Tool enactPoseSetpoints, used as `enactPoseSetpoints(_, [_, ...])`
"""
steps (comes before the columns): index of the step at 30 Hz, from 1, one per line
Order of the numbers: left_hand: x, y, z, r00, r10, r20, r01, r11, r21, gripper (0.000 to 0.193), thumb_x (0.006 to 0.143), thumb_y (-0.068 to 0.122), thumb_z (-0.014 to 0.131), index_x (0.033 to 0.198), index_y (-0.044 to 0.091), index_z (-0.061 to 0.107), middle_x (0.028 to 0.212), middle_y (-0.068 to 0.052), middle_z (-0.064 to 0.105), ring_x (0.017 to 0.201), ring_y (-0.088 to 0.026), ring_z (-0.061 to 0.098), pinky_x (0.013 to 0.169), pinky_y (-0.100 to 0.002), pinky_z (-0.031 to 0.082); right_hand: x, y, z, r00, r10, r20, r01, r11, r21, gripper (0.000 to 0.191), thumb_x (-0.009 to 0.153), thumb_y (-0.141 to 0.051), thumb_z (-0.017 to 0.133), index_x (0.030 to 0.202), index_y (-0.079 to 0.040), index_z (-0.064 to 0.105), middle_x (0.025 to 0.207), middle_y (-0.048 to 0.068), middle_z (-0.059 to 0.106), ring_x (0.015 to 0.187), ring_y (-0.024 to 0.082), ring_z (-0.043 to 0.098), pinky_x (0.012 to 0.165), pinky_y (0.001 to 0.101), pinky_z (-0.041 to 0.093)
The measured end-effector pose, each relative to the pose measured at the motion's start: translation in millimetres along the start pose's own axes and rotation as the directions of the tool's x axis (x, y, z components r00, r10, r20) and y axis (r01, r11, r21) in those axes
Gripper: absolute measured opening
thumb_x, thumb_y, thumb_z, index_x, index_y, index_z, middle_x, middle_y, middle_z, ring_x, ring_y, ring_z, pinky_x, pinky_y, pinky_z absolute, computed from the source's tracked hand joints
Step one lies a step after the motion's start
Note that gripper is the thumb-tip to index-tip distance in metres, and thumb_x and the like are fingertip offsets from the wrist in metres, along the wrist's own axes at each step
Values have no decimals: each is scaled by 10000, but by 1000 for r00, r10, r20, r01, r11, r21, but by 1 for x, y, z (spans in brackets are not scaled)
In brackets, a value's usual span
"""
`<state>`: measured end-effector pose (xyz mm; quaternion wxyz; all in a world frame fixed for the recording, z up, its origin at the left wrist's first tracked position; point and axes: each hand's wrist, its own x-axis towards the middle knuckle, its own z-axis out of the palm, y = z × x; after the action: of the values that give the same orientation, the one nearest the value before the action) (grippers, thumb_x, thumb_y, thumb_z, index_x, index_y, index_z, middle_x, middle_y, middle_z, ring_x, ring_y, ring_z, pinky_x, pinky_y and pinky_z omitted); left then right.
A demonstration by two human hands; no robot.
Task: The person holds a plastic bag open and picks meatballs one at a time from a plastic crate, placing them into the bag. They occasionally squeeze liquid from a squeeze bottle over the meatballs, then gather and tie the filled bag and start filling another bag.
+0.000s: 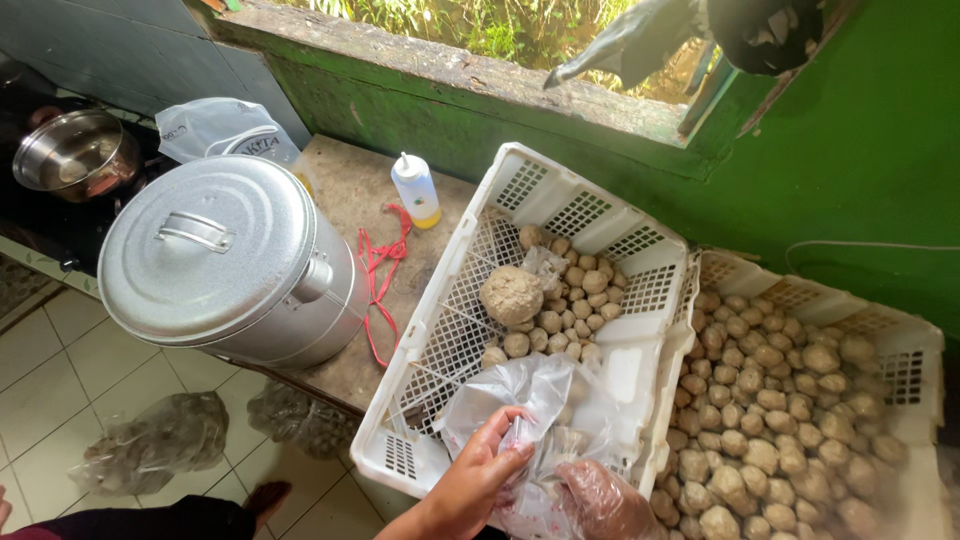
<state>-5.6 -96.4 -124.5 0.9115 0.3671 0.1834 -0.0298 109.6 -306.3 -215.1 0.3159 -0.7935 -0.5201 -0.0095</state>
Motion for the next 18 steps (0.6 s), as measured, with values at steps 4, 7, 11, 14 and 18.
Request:
enactPoseSetpoints(4, [9,-21,-21,999,-7,45,7,1000,6,392,996,132,628,1361,146,486,856,31,534,645,-41,453,522,-211,350,7,16,12,969,-248,18,246,966,86,431,698,-126,862,1077,-30,680,879,118,689,779,297,719,637,378,601])
enactPoseSetpoints(7, [21,-34,-39,997,48,61,-49,999,12,412,998,82,626,1379,117,474,925,22,575,753,-43,517,638,-215,409,8,13,18,949,-209,-235,208,978,-27,334,696,-53,836,999,-115,710,784,43,688,717,208,743,590,300,601])
enactPoseSetpoints(11, [26,-48,-54,994,51,93,-54,998,29,421,996,63,625,1388,82,474,837,17,539,645,-37,456,556,-204,351,-1,2,21,973,-100,-209,99,995,-14,372,648,-34,844,989,-127,726,769,44,714,686,206,747,563,297,599])
enactPoseSetpoints(14, [33,-49,-58,992,32,120,-36,999,30,404,1005,88,630,1375,75,469,756,25,497,562,-43,429,490,-206,327,-2,-4,20,980,56,-192,-32,992,122,317,692,-34,857,966,-145,744,757,21,733,696,179,755,577,286,613])
enactPoseSetpoints(18, [36,-48,-58,994,37,101,-42,998,53,424,995,79,635,1385,65,471,833,9,544,634,-42,464,551,-197,357,2,1,19,984,29,-176,-14,996,86,271,724,-65,857,958,-138,742,759,31,731,711,188,755,582,299,617])
